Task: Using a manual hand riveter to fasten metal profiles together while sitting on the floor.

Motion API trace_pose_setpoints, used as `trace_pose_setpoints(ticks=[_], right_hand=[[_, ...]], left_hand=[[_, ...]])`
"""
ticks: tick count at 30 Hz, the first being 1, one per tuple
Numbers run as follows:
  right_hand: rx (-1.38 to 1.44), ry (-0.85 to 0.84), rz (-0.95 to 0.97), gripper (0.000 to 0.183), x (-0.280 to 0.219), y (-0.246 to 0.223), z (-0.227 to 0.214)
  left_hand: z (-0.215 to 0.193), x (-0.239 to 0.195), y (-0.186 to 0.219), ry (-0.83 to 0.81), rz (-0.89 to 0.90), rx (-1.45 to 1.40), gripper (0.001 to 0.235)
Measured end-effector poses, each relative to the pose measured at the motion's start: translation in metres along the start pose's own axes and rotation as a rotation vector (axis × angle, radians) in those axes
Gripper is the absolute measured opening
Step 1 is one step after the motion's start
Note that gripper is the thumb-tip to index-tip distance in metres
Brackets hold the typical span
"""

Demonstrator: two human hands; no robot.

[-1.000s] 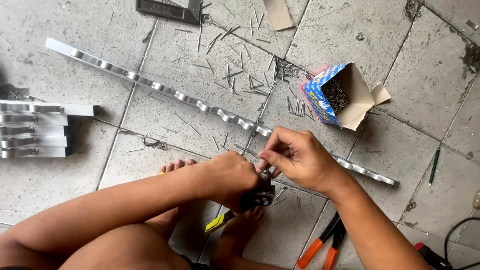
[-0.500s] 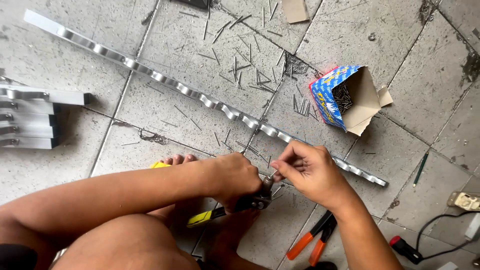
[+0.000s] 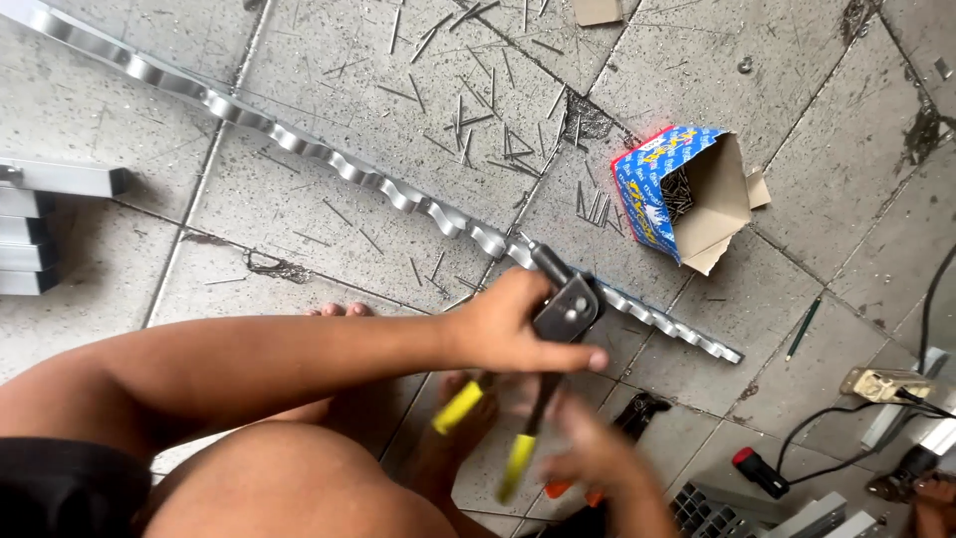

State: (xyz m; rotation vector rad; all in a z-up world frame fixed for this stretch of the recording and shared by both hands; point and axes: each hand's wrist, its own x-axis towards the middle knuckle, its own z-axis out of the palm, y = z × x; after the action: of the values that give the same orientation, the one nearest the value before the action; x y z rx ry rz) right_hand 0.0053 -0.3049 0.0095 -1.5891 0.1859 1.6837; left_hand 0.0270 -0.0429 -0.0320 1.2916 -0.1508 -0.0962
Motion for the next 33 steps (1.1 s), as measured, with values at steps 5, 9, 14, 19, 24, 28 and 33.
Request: trace_pose_setpoints(ticks=[5,9,14,19,24,28,33], right_hand=[[0.414,0.0,-0.413,0.087,0.03,0.008,0.084],[0.257,0.197,-0.254,0.057,0.039,0.013,0.081],[-0.01,0.296,-0.121,0.058,0.032,0.004,0.067],[-0.737,0.415,0.525,0.052,0.009,-0.062,0.045],[-0.813,0.615,0.349,0.064,-0.014,-0.089,0.017],[-0.687,0.485,0.34,0.058,0.001,-0.045,0.005],[-0.545,0.665,0.379,0.064,0.036,0.005,0.019]], left_hand=[[0.019,-0.011,-0.039,0.068,-0.231,-0.067,0.032],[0.003,-0.022,-0.045,-0.009,-0.459,-0.023,0.036],[-0.005,-0.022,-0.043,-0.061,-0.411,-0.065,0.032],[-0.007,-0.031,-0.067,-0.166,-0.396,0.11,0.043],[-0.006,-0.024,-0.042,-0.042,-0.614,-0.21,0.042],[0.002,-0.012,-0.046,0.001,-0.662,-0.079,0.05],[0.016,0.004,-0.024,0.148,-0.931,-0.492,0.066]])
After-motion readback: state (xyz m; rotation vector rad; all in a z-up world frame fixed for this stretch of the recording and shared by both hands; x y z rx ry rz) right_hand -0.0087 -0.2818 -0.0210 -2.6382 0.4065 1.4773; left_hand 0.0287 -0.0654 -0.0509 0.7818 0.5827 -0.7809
